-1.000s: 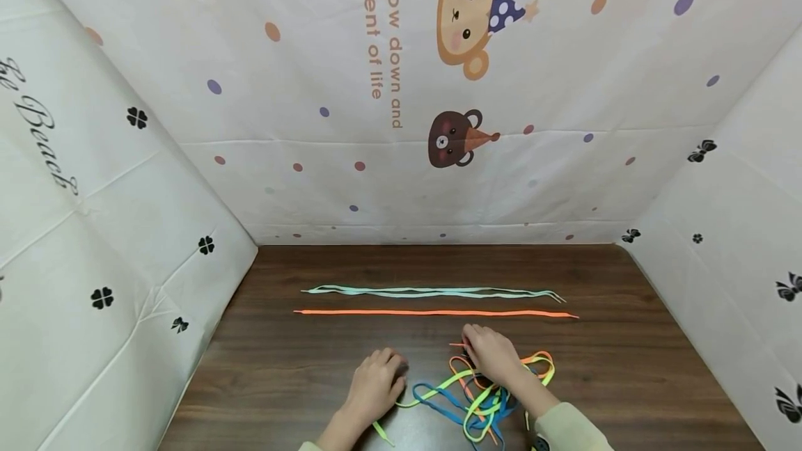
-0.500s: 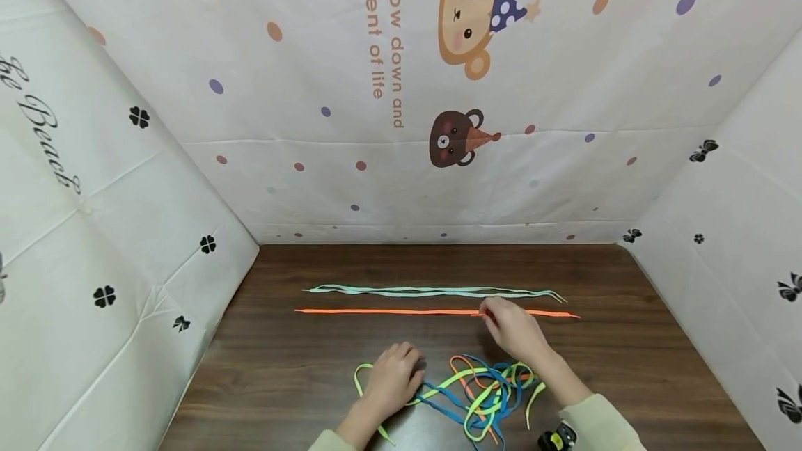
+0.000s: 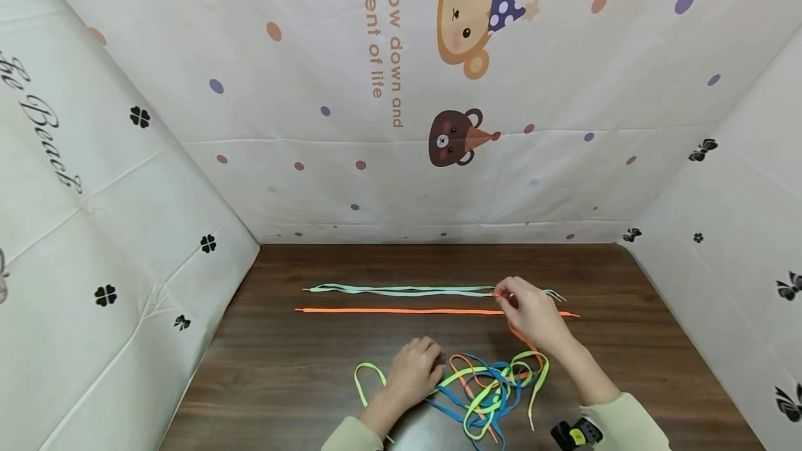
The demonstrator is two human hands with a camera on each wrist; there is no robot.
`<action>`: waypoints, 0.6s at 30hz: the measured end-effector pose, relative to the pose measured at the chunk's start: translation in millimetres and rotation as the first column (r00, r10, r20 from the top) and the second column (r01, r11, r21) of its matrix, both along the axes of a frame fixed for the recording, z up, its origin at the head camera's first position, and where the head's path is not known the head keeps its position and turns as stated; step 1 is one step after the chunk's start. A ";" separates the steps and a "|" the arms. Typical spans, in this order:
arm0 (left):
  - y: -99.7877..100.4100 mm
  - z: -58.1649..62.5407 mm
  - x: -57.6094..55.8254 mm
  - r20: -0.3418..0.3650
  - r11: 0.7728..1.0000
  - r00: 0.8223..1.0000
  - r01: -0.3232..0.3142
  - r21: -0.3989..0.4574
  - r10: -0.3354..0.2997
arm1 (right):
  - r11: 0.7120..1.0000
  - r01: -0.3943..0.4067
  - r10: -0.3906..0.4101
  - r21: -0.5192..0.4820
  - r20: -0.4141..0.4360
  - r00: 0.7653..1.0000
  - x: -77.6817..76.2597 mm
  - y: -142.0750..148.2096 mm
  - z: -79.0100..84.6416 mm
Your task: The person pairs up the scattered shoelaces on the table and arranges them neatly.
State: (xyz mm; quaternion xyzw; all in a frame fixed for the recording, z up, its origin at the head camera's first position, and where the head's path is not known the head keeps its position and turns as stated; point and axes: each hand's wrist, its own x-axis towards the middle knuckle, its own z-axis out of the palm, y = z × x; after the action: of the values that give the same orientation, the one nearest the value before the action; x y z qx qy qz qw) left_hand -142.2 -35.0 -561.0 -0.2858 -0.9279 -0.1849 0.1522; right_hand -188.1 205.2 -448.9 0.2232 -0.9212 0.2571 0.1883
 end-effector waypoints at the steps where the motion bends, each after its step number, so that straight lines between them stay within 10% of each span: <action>1: 1.3 -0.2 -0.2 0.007 1.000 1.000 0.006 -0.002 -0.006 | 1.000 0.011 -0.011 -0.002 -0.005 1.000 -0.1 2.1 2.4; 18: 21.4 -11.5 -7.0 0.051 0.994 0.993 -0.101 -0.046 0.104 | 0.972 0.220 -0.228 -0.078 -0.113 0.967 5.1 52.9 12.8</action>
State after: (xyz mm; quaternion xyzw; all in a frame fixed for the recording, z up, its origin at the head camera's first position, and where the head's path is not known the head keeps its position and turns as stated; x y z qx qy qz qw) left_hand -149.2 -13.6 -572.5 -0.2360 -0.9488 -0.1644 0.1305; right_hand -182.9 258.0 -436.0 0.1267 -0.9187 0.2498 0.2786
